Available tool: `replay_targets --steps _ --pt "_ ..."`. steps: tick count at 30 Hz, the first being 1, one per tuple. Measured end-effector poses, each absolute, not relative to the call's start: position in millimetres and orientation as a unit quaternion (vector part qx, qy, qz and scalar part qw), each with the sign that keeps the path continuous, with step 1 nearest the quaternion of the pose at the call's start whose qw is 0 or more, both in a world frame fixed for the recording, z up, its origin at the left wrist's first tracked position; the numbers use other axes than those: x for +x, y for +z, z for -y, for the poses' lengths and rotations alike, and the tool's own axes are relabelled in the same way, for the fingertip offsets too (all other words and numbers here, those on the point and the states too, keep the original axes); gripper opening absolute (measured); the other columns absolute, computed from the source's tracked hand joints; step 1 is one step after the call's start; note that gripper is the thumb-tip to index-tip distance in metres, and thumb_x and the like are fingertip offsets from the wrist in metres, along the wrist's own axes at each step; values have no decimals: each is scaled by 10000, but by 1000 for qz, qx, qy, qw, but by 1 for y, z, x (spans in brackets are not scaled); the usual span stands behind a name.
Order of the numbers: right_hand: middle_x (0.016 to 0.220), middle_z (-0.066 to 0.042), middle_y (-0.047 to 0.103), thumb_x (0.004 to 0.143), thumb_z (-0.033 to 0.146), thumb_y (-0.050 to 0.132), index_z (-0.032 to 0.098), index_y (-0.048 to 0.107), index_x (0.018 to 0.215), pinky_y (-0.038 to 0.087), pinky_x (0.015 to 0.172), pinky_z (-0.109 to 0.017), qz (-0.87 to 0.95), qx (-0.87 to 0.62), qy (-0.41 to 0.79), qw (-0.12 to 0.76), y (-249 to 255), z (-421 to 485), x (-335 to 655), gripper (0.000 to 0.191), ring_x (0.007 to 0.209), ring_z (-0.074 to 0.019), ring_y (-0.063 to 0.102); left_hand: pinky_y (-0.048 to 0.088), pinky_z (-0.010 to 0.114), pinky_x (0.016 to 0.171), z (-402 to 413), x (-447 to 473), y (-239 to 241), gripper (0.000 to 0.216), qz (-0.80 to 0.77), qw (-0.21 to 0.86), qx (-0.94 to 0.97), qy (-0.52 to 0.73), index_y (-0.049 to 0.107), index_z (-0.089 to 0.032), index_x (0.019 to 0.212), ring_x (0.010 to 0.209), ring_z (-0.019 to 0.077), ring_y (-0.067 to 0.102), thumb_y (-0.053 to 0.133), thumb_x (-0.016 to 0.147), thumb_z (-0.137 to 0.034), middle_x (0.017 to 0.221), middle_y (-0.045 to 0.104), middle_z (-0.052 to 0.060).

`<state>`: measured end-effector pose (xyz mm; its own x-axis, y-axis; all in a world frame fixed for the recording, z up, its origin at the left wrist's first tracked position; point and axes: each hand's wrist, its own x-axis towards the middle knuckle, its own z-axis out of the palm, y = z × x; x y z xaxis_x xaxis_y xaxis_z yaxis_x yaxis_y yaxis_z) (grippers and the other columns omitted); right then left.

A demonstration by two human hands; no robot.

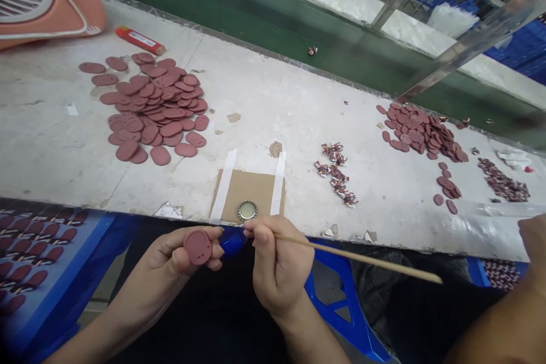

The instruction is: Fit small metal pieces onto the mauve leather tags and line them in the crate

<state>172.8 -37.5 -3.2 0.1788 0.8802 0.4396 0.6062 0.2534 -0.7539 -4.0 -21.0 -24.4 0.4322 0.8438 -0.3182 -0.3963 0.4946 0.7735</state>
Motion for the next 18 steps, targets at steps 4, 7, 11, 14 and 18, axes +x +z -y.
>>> replay_targets --steps 4,7,11,14,18 --pt "806 11 665 1065 238 453 197 646 937 490 566 -196 642 -584 126 480 -14 25 178 235 633 -104 630 554 138 772 20 -3 -22 248 -365 783 299 404 789 -293 1009 786 112 728 731 817 -439 870 816 -12" --pt "831 -4 674 1056 234 474 183 649 938 496 590 -208 652 -582 119 471 -19 22 179 217 659 -116 648 562 136 767 20 -2 -22 228 -364 782 298 410 793 -286 1001 780 113 732 739 819 -412 857 818 -9" --pt "850 -12 683 1047 235 495 181 650 902 498 596 -213 652 -580 128 470 -22 21 179 219 683 -129 663 567 136 773 20 -2 -23 240 -374 778 293 411 789 -286 1022 768 111 734 738 821 -407 861 820 -7" --pt "821 4 673 1055 231 477 191 650 915 491 556 -197 630 -584 143 492 -17 25 178 226 636 -110 641 563 128 773 20 -2 -23 241 -380 774 295 412 788 -295 1027 768 105 735 734 823 -414 864 819 -13" --pt "778 9 639 1078 255 428 203 651 928 481 485 -186 584 -581 188 535 2 37 170 274 586 -100 605 562 134 773 21 -3 -23 241 -384 771 302 410 779 -307 1041 770 106 735 727 831 -413 857 816 -19"
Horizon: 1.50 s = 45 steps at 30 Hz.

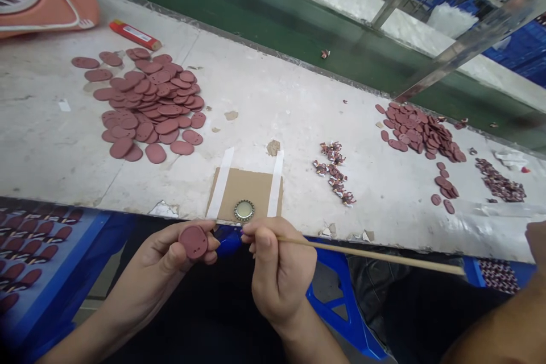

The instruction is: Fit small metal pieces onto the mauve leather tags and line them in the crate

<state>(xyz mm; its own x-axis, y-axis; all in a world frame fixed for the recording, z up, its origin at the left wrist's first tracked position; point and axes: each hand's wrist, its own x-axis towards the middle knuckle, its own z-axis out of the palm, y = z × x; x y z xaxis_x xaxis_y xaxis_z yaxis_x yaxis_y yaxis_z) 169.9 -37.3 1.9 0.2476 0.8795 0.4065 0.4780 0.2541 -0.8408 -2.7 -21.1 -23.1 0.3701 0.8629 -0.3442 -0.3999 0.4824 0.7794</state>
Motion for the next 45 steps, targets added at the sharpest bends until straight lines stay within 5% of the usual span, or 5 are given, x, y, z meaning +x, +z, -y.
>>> replay_targets --steps 12,26,37,45 --pt "826 8 647 1094 286 416 182 630 992 530 668 -211 627 -492 295 527 15 47 158 260 706 -108 633 533 121 776 21 -2 -23 257 -353 780 329 399 778 -302 1037 804 98 722 728 823 -435 858 808 -22" --pt "778 -12 643 1083 270 413 202 649 935 501 473 -207 588 -561 204 545 4 41 168 287 562 -116 607 563 153 779 23 -3 -23 221 -387 773 305 399 787 -302 1017 775 120 741 742 821 -394 853 818 -4" --pt "804 -3 677 1052 254 491 175 652 890 488 557 -202 637 -593 132 476 -24 21 181 242 608 -107 637 562 133 761 19 0 -22 205 -395 765 302 409 796 -297 989 762 112 738 753 812 -390 847 823 -7" --pt "760 6 650 1071 233 444 192 652 921 485 500 -181 601 -586 171 516 -12 27 177 259 575 -97 609 572 164 751 18 1 -21 211 -400 764 300 409 801 -290 977 755 133 737 768 795 -391 842 822 8"
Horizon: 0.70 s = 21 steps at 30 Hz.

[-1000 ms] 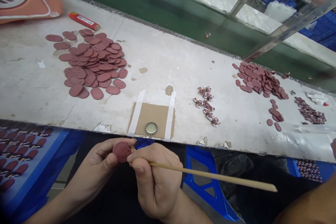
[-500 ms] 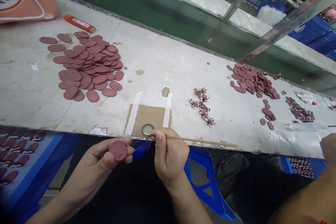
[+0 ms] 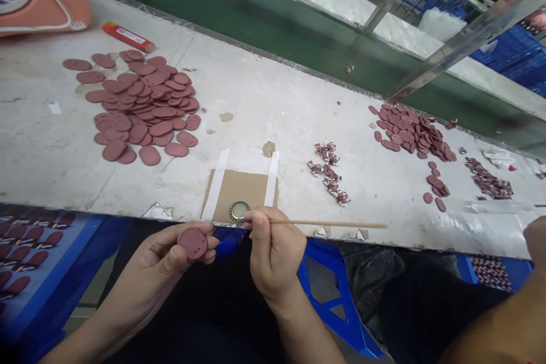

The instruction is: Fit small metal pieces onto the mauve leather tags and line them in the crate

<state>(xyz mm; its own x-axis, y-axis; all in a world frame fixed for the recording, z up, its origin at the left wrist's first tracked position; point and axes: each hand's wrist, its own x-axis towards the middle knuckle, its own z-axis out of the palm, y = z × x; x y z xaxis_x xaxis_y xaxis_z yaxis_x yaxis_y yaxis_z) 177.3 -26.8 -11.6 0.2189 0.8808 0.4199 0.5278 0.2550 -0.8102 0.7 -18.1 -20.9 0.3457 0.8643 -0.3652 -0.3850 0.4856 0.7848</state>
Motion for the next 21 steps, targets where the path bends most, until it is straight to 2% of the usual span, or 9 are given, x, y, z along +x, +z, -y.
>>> replay_targets --steps 7,13,21 --pt "800 -4 640 1080 303 437 209 655 967 509 518 -189 593 -523 277 546 11 42 165 263 604 -106 609 570 191 770 20 0 -24 240 -397 760 322 402 792 -280 1010 780 148 732 752 808 -403 839 811 18" --pt "788 0 638 1068 271 445 214 649 983 498 524 -187 606 -514 294 531 7 41 163 228 590 -108 599 559 195 751 21 0 -26 269 -386 766 319 404 785 -270 1027 767 147 710 758 800 -411 818 794 14" --pt "735 3 643 1063 274 437 220 654 962 471 482 -178 606 -502 294 542 8 37 153 245 555 -115 598 578 300 747 21 5 -21 335 -429 749 307 401 805 -221 941 749 217 711 796 728 -479 774 783 55"
